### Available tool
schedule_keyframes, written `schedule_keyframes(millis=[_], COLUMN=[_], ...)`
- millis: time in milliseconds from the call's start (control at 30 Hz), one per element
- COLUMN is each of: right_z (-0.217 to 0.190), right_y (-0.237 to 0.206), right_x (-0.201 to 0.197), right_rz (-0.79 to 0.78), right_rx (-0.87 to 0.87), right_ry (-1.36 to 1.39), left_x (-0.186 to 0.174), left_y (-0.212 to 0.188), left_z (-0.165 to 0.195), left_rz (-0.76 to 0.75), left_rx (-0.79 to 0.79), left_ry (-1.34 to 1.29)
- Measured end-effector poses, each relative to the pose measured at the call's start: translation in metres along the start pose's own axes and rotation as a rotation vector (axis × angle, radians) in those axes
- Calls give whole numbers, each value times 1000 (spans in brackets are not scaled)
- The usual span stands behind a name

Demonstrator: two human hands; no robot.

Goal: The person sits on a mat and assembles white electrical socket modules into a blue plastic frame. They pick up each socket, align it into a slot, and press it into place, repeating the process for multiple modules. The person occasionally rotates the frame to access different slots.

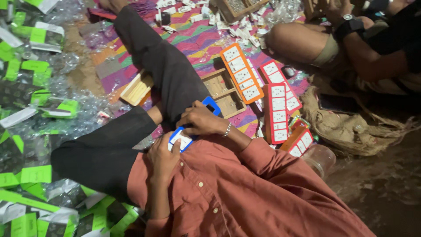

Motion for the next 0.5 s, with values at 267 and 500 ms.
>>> schedule_keyframes(millis=[267, 500], right_z=[-1, -3], right_y=[3, 5], right_x=[0, 6], right_rz=[20, 31], right_rx=[44, 140], right_ry=[-88, -162], left_x=[-4, -8], left_y=[-1, 0], left_z=[2, 2], left_rz=[16, 92], left_rx=[4, 27], left_ry=[-58, -53])
Point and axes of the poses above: each hand's wrist, its own y-axis towards the middle knuckle, its own x-axis out of the palm, z = x × y, the point moved 8 cm from there along y, towards the middle knuckle
